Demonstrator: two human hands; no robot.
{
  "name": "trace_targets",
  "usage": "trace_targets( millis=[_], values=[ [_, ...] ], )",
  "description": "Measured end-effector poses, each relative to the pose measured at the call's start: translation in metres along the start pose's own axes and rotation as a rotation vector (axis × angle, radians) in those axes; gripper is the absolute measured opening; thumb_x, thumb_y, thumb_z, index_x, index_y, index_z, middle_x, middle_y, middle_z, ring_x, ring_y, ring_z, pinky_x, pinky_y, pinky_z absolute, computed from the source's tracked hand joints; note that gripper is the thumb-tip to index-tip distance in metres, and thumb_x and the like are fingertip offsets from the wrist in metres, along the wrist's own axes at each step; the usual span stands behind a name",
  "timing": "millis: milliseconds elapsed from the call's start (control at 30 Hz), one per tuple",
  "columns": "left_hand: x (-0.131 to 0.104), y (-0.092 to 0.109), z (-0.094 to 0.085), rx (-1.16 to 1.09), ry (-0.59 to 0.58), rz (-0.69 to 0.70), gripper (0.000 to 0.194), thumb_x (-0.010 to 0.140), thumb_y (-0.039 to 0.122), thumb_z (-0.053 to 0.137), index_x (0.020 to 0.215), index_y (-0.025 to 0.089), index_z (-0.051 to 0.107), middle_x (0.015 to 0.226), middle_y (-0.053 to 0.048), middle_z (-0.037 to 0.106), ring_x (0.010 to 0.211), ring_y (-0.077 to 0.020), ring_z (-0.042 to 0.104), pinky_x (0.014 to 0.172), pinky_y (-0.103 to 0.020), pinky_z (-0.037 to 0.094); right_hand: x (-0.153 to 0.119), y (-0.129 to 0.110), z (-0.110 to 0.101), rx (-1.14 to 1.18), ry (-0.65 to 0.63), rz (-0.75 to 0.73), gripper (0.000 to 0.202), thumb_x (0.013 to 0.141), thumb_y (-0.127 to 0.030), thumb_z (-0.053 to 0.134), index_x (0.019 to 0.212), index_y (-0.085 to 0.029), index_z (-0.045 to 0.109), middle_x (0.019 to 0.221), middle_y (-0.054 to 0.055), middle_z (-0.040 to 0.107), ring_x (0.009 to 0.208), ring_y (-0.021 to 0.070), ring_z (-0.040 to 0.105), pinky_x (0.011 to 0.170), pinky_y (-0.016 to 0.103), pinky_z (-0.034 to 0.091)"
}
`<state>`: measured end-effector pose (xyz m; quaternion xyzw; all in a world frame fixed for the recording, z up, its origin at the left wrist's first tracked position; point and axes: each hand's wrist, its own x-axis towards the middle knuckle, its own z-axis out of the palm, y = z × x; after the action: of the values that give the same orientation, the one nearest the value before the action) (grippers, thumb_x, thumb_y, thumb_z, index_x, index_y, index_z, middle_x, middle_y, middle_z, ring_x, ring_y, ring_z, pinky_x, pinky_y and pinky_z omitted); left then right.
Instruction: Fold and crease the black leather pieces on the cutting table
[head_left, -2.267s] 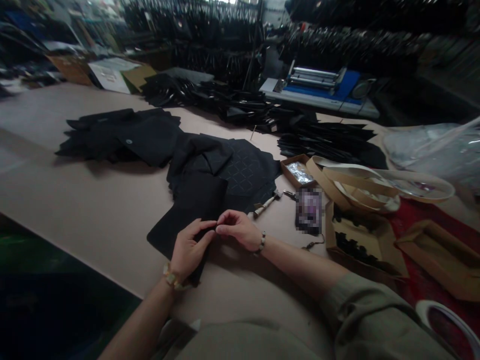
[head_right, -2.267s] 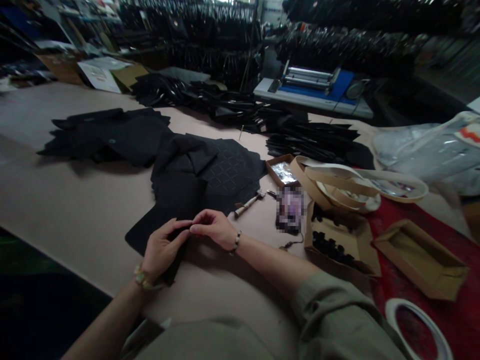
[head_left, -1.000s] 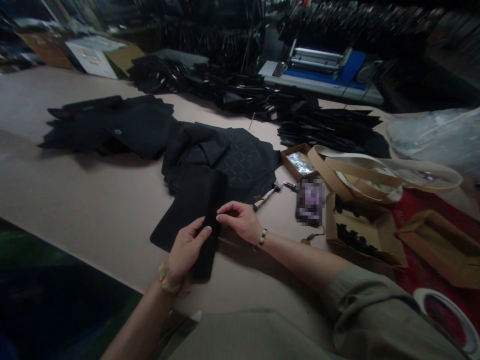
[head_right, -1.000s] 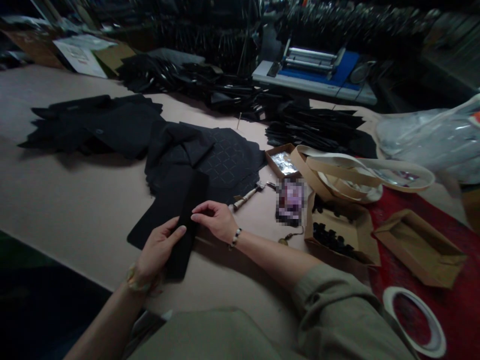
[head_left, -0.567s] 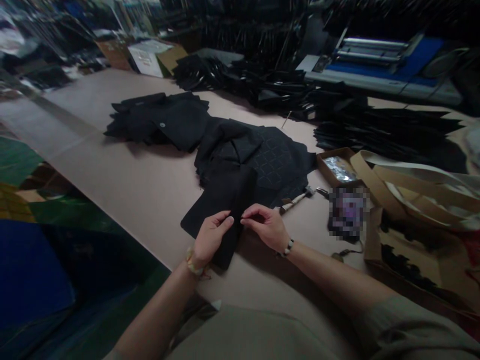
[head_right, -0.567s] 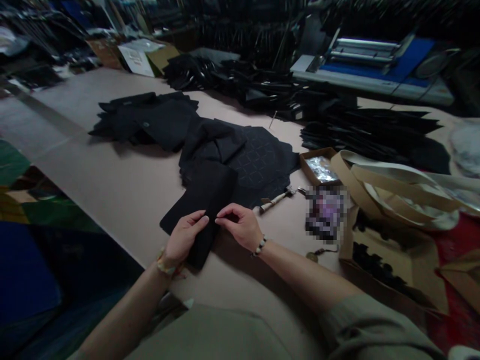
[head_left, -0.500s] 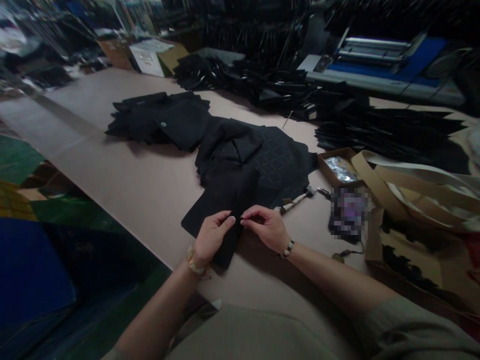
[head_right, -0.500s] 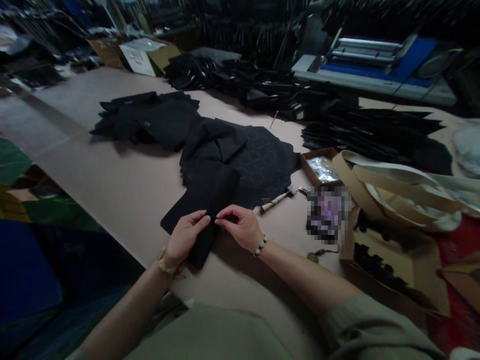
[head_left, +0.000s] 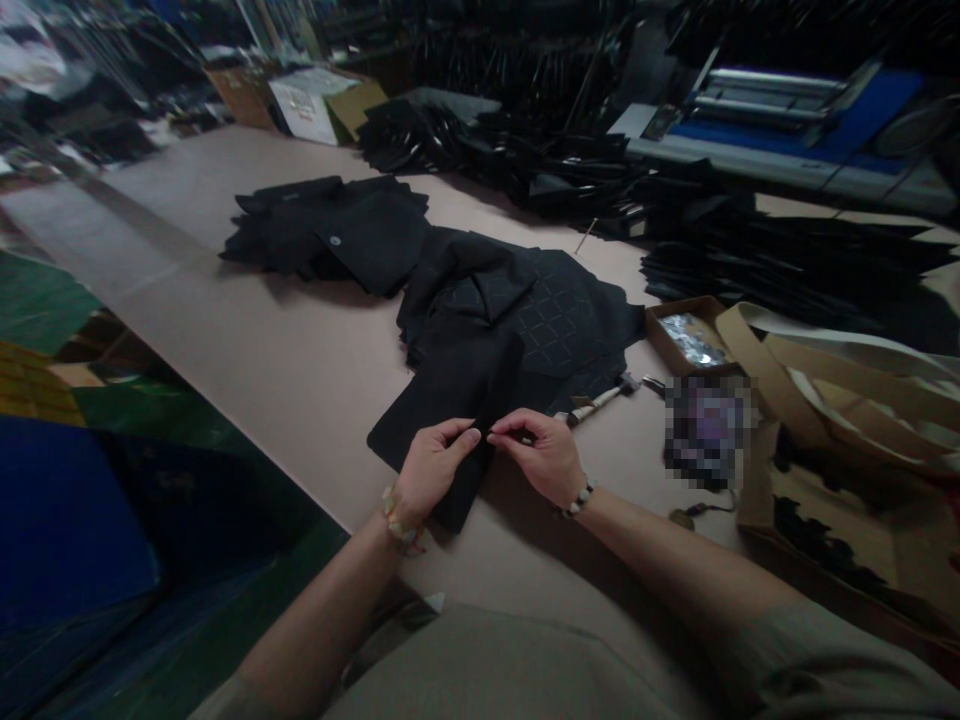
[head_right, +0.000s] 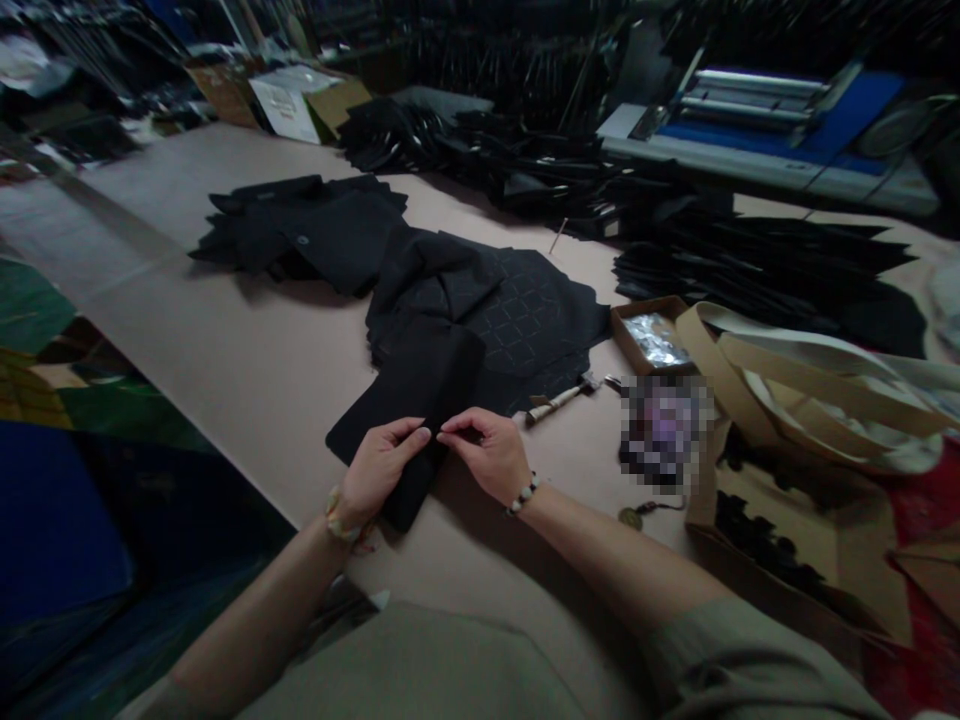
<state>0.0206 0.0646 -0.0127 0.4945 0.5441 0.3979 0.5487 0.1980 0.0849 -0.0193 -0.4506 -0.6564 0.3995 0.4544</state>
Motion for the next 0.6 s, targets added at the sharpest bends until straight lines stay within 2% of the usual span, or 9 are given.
trace_targets(
  millis=[167, 433, 600],
  values=[
    [0.0, -0.001, 0.0, 0.024, 0.0, 0.005, 0.036, 0.085, 0.043, 0.064, 0.106, 0.016, 0.074, 0.098, -0.005, 0.075, 0.087, -0.018, 0.065, 0.078, -0.025, 0.048, 0.001, -0.001, -0.002, -0.025, 0.006, -0.027, 0.008, 0.079, -0.028, 0.074, 0.078, -0.02, 0.073, 0.078, 0.004, 0.073, 0.071, 0.0161, 0.067, 0.065, 0.028, 0.052],
    [0.0, -0.001, 0.0, 0.064, 0.01, 0.062, 0.031, 0.086, 0.04, 0.063, 0.1, 0.016, 0.076, 0.092, -0.004, 0.075, 0.085, -0.0178, 0.065, 0.077, -0.025, 0.048, 0.008, -0.005, -0.004, 0.117, -0.069, 0.171, 0.018, 0.07, -0.036, 0.081, 0.074, -0.019, 0.076, 0.074, 0.004, 0.074, 0.069, 0.0175, 0.069, 0.065, 0.028, 0.055],
    [-0.002, 0.003, 0.0, 0.109, 0.015, 0.154, 0.025, 0.088, 0.034, 0.061, 0.097, 0.016, 0.075, 0.094, -0.004, 0.073, 0.089, -0.0173, 0.064, 0.081, -0.025, 0.048, 0.016, -0.003, -0.008, 0.206, -0.149, 0.268, 0.028, 0.061, -0.041, 0.086, 0.07, -0.017, 0.075, 0.071, 0.004, 0.073, 0.064, 0.0154, 0.066, 0.062, 0.027, 0.054]
  ],
)
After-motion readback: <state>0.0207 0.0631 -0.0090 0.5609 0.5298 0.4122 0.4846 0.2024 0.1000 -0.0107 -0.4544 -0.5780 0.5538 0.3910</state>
